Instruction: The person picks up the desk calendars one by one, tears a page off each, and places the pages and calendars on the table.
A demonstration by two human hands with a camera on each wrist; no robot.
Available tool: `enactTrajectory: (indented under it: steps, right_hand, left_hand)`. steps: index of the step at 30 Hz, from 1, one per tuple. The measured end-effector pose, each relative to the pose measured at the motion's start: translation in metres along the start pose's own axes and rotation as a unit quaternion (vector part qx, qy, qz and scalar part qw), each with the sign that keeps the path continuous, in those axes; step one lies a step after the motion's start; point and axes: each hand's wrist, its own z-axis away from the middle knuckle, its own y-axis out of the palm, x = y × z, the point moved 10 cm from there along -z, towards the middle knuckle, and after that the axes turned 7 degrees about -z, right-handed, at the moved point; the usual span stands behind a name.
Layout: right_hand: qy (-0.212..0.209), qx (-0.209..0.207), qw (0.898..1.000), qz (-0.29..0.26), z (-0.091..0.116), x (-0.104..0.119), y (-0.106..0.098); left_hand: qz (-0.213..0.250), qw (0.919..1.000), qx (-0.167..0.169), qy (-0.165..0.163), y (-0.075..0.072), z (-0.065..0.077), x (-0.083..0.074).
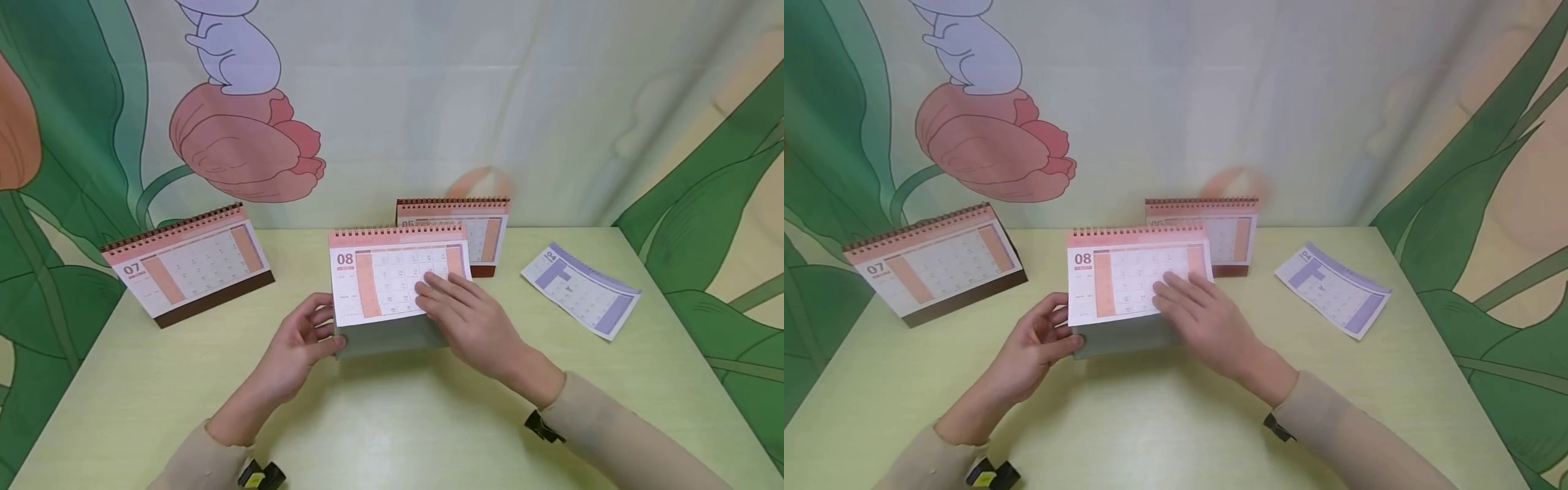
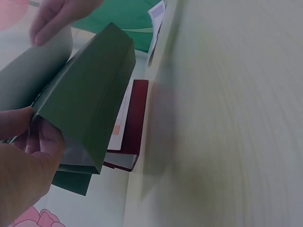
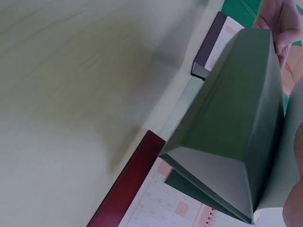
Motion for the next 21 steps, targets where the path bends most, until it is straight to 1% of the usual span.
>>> enactTrajectory:
  steps: [4, 8, 13, 18, 21]
  right_hand:
    - [-0.002, -0.059, 0.998, -0.017, -0.002, 0.001, -0.014]
    - [-0.006, -0.094, 0.995, -0.03, -0.002, 0.002, -0.021]
    - [-0.01, -0.108, 0.993, -0.042, -0.003, 0.003, -0.025]
    - [-0.01, -0.109, 0.993, -0.05, -0.004, 0.004, -0.027]
    - [-0.005, -0.104, 0.992, -0.071, -0.005, 0.002, -0.028]
  left_hand:
    - [0.01, 0.9999, 0.012, 0.001, 0.005, 0.001, 0.001]
    - [0.015, 0.9997, 0.02, 0.006, 0.008, 0.001, 0.0]
    - [0.021, 0.9995, 0.023, 0.004, 0.009, 0.001, 0.001]
    - [0.021, 0.9996, 0.019, -0.007, 0.009, 0.001, 0.003]
    - [0.019, 0.9996, 0.016, -0.012, 0.008, 0.002, 0.005]
